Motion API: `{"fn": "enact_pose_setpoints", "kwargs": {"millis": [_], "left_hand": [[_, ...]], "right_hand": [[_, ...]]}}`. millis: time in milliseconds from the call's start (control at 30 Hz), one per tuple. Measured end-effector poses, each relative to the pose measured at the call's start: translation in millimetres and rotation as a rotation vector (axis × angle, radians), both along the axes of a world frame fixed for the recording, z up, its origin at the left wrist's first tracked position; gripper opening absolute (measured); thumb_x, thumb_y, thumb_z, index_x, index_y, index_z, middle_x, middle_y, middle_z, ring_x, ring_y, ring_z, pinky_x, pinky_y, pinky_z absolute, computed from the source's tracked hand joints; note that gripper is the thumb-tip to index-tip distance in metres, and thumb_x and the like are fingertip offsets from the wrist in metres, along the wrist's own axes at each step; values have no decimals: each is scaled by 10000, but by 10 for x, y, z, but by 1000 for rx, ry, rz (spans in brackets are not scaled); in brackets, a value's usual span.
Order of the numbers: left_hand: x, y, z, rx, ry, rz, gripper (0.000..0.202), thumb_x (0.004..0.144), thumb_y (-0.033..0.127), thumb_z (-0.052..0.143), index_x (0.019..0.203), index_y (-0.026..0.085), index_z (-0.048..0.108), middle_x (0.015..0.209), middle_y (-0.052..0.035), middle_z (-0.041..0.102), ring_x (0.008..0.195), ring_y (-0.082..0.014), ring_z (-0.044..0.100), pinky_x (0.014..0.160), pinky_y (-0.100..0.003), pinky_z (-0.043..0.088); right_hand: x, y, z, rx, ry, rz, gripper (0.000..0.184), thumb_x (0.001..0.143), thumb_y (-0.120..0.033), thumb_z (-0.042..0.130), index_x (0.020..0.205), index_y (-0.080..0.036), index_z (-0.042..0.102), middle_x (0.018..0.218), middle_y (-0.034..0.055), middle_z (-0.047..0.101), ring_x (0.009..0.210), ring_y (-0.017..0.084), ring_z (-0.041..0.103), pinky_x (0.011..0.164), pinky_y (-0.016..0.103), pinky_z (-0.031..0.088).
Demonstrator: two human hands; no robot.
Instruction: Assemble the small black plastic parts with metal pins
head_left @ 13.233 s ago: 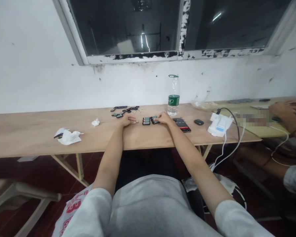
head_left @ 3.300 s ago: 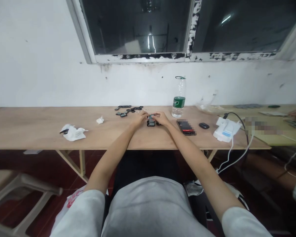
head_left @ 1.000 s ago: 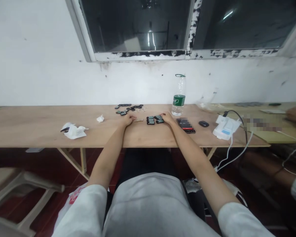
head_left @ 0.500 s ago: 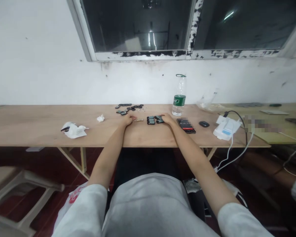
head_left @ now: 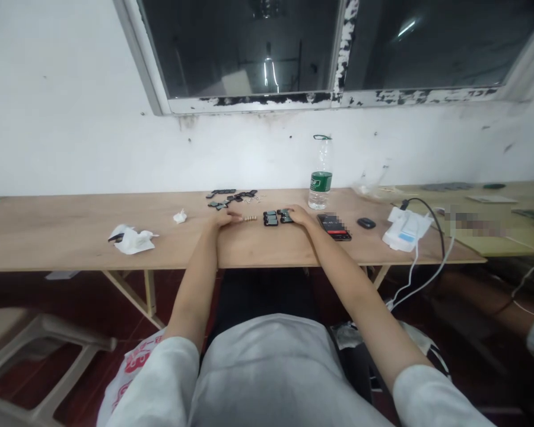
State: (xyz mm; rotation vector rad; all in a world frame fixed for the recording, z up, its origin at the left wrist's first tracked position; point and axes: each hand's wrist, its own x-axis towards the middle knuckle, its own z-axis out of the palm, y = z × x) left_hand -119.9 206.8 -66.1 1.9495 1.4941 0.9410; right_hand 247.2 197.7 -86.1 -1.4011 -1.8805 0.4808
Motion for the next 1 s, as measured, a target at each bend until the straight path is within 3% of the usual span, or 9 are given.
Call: {"fn": "enact_pose_setpoints", "kwargs": {"millis": [200, 367, 500, 767, 867, 1000], "left_hand": [[-15, -15, 66, -162, 63, -8, 367, 583, 324, 1036, 902, 225, 883, 990, -72, 861, 1081, -338, 770, 1012, -381, 585], [-6, 9, 68, -113, 117, -48, 379, 579, 402, 1030, 888, 237, 888, 927, -67, 852, 1005, -326, 776, 898, -364, 599], [34, 23, 22, -73, 162, -83, 368, 641, 454, 993, 905, 224, 881, 883, -51, 830, 927, -282, 754, 806, -321, 577], [26, 78, -23, -16, 180, -65, 379, 663, 527, 944, 852, 216, 839, 871, -81, 817, 910, -303, 745, 822, -360, 590], [105, 57, -40, 55, 113, -39, 400, 751, 552, 888, 917, 193, 824, 944, -100, 821, 968, -310, 741, 894, -391, 600], [456, -20, -77, 296, -11, -70, 365, 900, 500, 797, 1079, 182, 800, 1156, -126, 793, 1130, -301, 709, 1022, -410, 578]], "right_hand": [[40, 34, -45, 13, -63, -124, 335, 948, -107, 636, 1169, -172, 879, 1270, 118, 843, 1214, 262, 780, 1118, 313, 543], [83, 77, -81, -9, -16, -219, 234, 934, -111, 701, 1112, -145, 849, 1215, 143, 845, 1140, 251, 791, 1058, 322, 575], [63, 104, -110, 18, 104, -227, 286, 888, -71, 702, 1143, -132, 816, 1218, 133, 837, 1134, 226, 792, 1052, 318, 593], [97, 96, -3, 12, 326, -269, 278, 827, -70, 722, 1079, -128, 823, 1175, 141, 847, 1173, 281, 796, 1096, 396, 604], [103, 62, 71, 22, 387, -270, 231, 879, -104, 717, 1081, -125, 827, 1212, 161, 843, 1206, 289, 789, 1121, 419, 594], [-2, -20, 133, 7, 395, -154, 154, 874, -83, 753, 995, -134, 833, 1140, 140, 859, 1123, 266, 813, 1079, 382, 618]]}}
